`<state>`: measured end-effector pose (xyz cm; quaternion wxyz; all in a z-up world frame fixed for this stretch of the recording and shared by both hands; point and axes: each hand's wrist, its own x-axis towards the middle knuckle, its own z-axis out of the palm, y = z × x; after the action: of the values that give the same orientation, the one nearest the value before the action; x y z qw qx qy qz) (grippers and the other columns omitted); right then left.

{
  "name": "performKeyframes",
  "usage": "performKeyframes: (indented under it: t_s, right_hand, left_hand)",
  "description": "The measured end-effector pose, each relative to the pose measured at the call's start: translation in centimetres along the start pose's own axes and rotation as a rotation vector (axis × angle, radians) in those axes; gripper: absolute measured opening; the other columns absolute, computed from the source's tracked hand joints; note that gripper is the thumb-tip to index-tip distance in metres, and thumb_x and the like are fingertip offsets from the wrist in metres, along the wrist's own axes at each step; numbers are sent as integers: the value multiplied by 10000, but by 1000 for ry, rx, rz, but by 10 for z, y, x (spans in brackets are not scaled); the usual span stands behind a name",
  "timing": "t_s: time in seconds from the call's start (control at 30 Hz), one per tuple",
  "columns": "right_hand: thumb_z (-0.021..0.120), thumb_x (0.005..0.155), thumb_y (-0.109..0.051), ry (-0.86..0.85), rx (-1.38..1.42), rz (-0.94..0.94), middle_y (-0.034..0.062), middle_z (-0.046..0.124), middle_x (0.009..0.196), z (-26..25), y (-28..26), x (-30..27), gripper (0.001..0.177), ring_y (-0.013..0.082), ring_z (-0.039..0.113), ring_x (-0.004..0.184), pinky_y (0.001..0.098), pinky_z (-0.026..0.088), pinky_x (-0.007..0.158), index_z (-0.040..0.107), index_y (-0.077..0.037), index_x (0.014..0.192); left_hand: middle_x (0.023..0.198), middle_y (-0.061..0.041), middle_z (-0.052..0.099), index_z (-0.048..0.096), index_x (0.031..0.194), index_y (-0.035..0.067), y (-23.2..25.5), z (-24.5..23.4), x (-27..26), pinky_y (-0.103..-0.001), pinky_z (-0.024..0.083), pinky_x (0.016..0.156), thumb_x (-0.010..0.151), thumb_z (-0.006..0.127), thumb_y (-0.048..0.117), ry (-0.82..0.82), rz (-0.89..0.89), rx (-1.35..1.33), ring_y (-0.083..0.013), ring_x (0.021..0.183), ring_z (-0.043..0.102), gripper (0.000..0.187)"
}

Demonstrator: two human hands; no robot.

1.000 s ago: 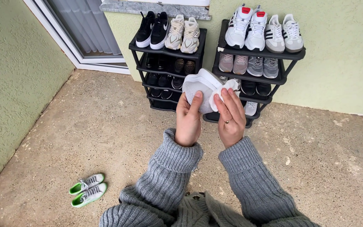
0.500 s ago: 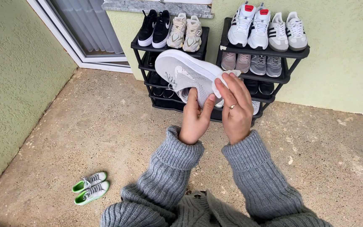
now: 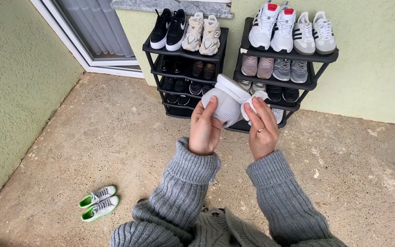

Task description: Cleaning various pairs of shoes with a cloth and organizing them on a shoe rack

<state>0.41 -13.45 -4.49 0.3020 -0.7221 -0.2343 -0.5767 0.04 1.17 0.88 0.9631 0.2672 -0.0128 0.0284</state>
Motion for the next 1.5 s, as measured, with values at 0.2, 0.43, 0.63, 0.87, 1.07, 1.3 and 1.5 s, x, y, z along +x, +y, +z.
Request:
performKeyframes:
  t_s: [0.2, 0.43, 0.63, 0.87, 1.07, 1.3, 1.5]
  right_hand:
    - [487, 995, 125, -52, 71, 482, 203, 630, 1274, -13, 26, -60, 308, 359, 602, 1181, 480, 528, 998, 686, 11, 1201]
    - [397, 1031, -138, 145, 238, 802, 138, 607, 821, -34, 48, -76, 295, 213, 529, 738, 341, 438, 709, 606, -28, 855]
    - [640, 1093, -210, 40, 266, 927, 57, 598, 706, -66, 18, -61, 181, 86, 487, 500, 235, 416, 463, 656, -59, 996]
    - [766, 895, -194, -336, 405, 1060, 291, 494, 1361, -97, 9, -55, 831, 295, 539, 825, 360, 398, 710, 283, -58, 1557]
    - [811, 863, -126, -237, 491, 1105, 27, 614, 666, -114, 1, -49, 647, 14, 464, 474, 135, 356, 412, 515, -171, 1437]
    - [850, 825, -72, -147, 471, 1142, 107, 740, 1052, -125, 13, -90, 520, 111, 696, 857, 234, 581, 685, 647, -110, 1303]
    - [834, 842, -106, -180, 512, 1230, 110, 743, 1003, -132, 2, -101, 492, 117, 670, 824, 257, 566, 660, 658, -98, 1302]
  left_hand:
    - [1064, -256, 685, 491, 1180, -31, 5, -13, 18, -478, 650, 786, 993, 654, 144, -38, -36, -113, -345, 941, 736, 304]
    - [1060, -279, 699, 544, 1152, -46, 4, 5, 13, -523, 636, 807, 990, 659, 116, -42, -89, -201, -374, 948, 736, 256]
    - [1065, -282, 704, 572, 1138, -62, -7, 14, 6, -543, 623, 833, 989, 665, 105, -36, -125, -232, -376, 965, 735, 243]
    - [1155, -278, 678, 575, 1201, -63, -30, 17, -15, -573, 593, 898, 1006, 648, 113, -14, -253, -321, -394, 1047, 703, 273]
    - [1163, -271, 671, 577, 1217, -56, -37, 24, -33, -563, 587, 922, 1001, 662, 127, 0, -296, -353, -391, 1068, 694, 296]
    - [1171, -270, 652, 554, 1199, -62, -41, 32, -50, -537, 552, 998, 997, 681, 155, -36, -311, -278, -380, 1125, 668, 322]
    - [1257, -360, 574, 500, 1252, -108, -46, 16, -52, -561, 462, 1076, 1003, 657, 207, -99, -338, 7, -469, 1261, 555, 431]
